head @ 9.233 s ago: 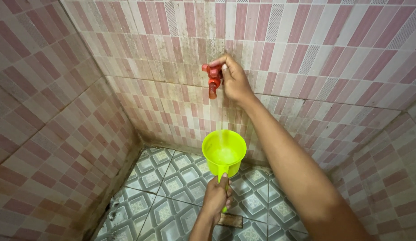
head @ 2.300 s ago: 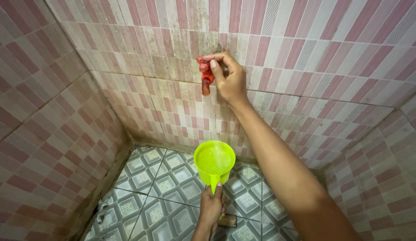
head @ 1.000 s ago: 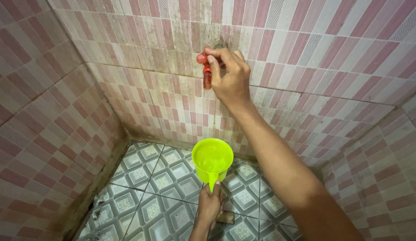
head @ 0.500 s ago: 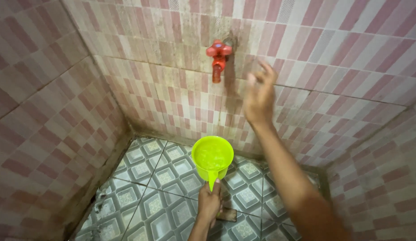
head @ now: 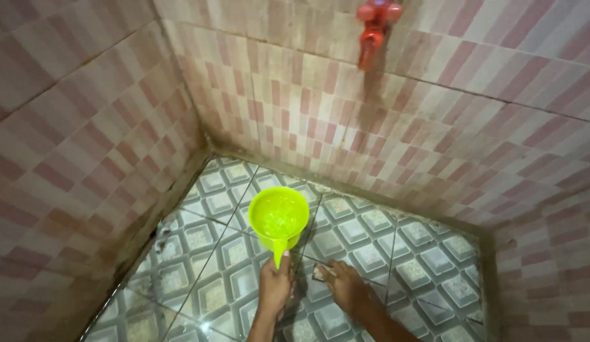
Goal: The person fills a green plastic cup with water from a wall tap and pours it onto the tiled floor. They then scrub the floor with a small sponge, repeatedly refilling the cup and continuing to scrub different areas of the floor.
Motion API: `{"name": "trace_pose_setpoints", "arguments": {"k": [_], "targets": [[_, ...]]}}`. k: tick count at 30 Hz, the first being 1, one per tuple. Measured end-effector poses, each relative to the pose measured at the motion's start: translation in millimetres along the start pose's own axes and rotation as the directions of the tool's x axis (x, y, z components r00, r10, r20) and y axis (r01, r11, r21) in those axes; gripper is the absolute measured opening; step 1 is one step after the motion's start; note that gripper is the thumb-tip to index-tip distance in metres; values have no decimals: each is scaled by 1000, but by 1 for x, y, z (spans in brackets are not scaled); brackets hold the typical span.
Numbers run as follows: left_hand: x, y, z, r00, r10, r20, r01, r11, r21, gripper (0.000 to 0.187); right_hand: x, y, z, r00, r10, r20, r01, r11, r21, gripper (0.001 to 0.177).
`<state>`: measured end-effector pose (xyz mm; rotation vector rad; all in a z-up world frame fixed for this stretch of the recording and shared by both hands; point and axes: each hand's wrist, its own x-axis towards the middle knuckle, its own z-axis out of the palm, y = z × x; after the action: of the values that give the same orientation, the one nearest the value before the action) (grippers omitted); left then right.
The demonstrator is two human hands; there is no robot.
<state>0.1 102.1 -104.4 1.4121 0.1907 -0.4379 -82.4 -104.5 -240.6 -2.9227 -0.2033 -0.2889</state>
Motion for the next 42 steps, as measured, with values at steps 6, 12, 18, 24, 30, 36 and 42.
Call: {"name": "trace_pose_setpoints", "arguments": {"k": [6,12,18,24,30,36,42], "targets": [[-20,-1,-55,994,2,-112,3,999,49,37,22,38,-14,741,605,292,-667,612,425,47],[-39,10,-98,973,-52,-225,153,875,460,43,53,42,86,572,809,134,-717,414,560,32],[-55,2,-122,966,-13,-257,164,800,578,38,32,-106,32,935,-29,352,-6,995,97,66],[-62,-30,-144,962,25,-272,176,706,686,39,75,-40,-12,862,484,148,-375,413,830,31],[-69,-45,-148,940,5,-342,259,644,720,38,99,-67,15,725,645,243,-553,334,763,19],[-77,-47,-147,939,28,-342,267,567,779,35,80,-153,19,986,-1,166,-31,982,189,61],[-93,-36,-150,940,-48,-339,263,735,625,36,106,-172,-143,637,557,533,-753,303,584,48]]}}
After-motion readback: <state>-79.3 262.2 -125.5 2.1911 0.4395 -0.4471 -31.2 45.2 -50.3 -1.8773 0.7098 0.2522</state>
